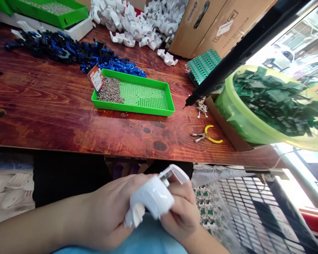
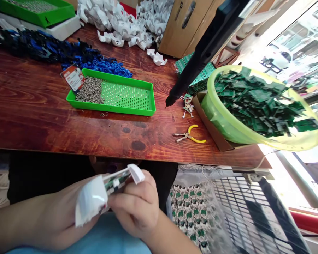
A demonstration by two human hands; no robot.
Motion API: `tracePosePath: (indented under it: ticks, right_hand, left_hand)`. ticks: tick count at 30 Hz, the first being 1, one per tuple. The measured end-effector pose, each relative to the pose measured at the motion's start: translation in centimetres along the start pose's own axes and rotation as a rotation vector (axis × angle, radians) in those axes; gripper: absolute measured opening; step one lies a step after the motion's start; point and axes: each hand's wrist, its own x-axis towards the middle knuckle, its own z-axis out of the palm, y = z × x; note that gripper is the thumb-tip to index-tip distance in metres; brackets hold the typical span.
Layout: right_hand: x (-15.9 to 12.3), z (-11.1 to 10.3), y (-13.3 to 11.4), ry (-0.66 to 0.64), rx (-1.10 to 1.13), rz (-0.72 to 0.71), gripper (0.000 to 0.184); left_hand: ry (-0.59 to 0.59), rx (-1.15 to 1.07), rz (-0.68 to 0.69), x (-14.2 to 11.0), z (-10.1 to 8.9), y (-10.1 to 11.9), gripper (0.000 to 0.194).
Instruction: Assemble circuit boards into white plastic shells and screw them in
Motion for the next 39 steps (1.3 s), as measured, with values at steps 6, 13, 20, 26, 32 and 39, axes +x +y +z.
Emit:
tracePosePath:
  ticks: [6,13,20,26,32,39]
  right_hand:
    - [0.3,0.4,0.6,-0.004,0.32,0.118,0.03]
    - [-2.0,1.3,2.0,0.243,0.488,0.552,0.022]
    - [-3.3,-1.4,2.6,-0.017,0.56,0.632,0.081]
    - [-5.5,-4.9,2.5,0.005,0.34,0.696,0.083]
    - [-7.5,-6.3,2.8,-0.015,0.244,0.784,0.093]
    - [-7.7,-4.9,4.9,0.012,0.324,0.746,0.091]
  left_hand:
    - [0.048,-0.212,-0.267,-0.3,0.8,-0.4,0.052]
    - [-0.073,-0.282,-0.18,0.8,0.9,-1.0,0.07]
    - [-0.211,-0.183,-0.115,4.7,2.4,-1.7,0.063]
    - [-0.379,-0.195,-0.069,8.1,4.6,-2.2,0.075]
    - [-0.442,0.045,-0.12,8.6,6.6,-2.9,0.083]
    - [-0.522,0.407,-0.051,8.4,5.8,-3.8,0.086]
